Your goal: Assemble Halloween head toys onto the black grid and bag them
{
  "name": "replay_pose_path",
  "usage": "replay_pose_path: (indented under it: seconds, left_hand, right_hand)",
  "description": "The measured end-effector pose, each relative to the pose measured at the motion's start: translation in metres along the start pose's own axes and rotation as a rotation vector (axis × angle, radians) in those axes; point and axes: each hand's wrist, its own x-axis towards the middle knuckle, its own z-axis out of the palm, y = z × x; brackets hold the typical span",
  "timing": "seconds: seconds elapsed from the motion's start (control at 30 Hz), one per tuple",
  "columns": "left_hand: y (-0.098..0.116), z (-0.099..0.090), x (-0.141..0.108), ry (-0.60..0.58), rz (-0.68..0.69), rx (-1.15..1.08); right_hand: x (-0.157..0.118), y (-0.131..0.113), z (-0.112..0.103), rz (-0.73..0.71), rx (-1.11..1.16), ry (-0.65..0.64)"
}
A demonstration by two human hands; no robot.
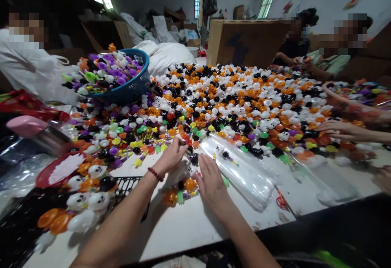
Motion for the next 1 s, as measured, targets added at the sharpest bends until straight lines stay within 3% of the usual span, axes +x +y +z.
replay_pose_path:
  seconds: [0.07,0.13,0.23,0.37,0.5,0.6,0.7,0.8,1.0]
  left_hand:
    - [0.015,0.003,-0.022,-0.194,0.077,-0.272]
    - [0.025,0.009,-0.033,-0.271,0.108,-0.41]
    - [0.028,0.016,-0.021,-0.131,0.12,-0.34]
    - [0.026,0.022,0.036,0.047,0.22,0.09]
    - [0.034,0.04,0.093,-0.022,0.367,0.226]
    - [0.039,0.06,0.119,-0.067,0.401,0.309]
    - [0.036,0.075,0.132,-0.062,0.385,0.346]
    - [0.026,0.078,0.133,-0.036,0.351,0.326]
    - [0.014,0.055,0.116,0.126,0.283,0.089]
  right_hand:
    - [0.004,-0.001,0.006,-0.005,-0.022,-0.006]
    - [0.005,0.001,0.01,0.005,-0.011,-0.027]
    - [-0.004,0.008,0.011,0.055,0.023,-0.054]
    - [-0.021,0.016,0.002,0.166,0.04,-0.078]
    - [-0.031,0.018,-0.009,0.204,0.054,-0.098]
    - [-0.034,0.02,-0.016,0.235,0.058,-0.08]
    - [-0.038,0.023,-0.023,0.3,0.059,-0.048]
    - [-0.043,0.028,-0.029,0.324,0.082,-0.05]
    - [-0.041,0.027,-0.04,0.369,0.208,-0.059]
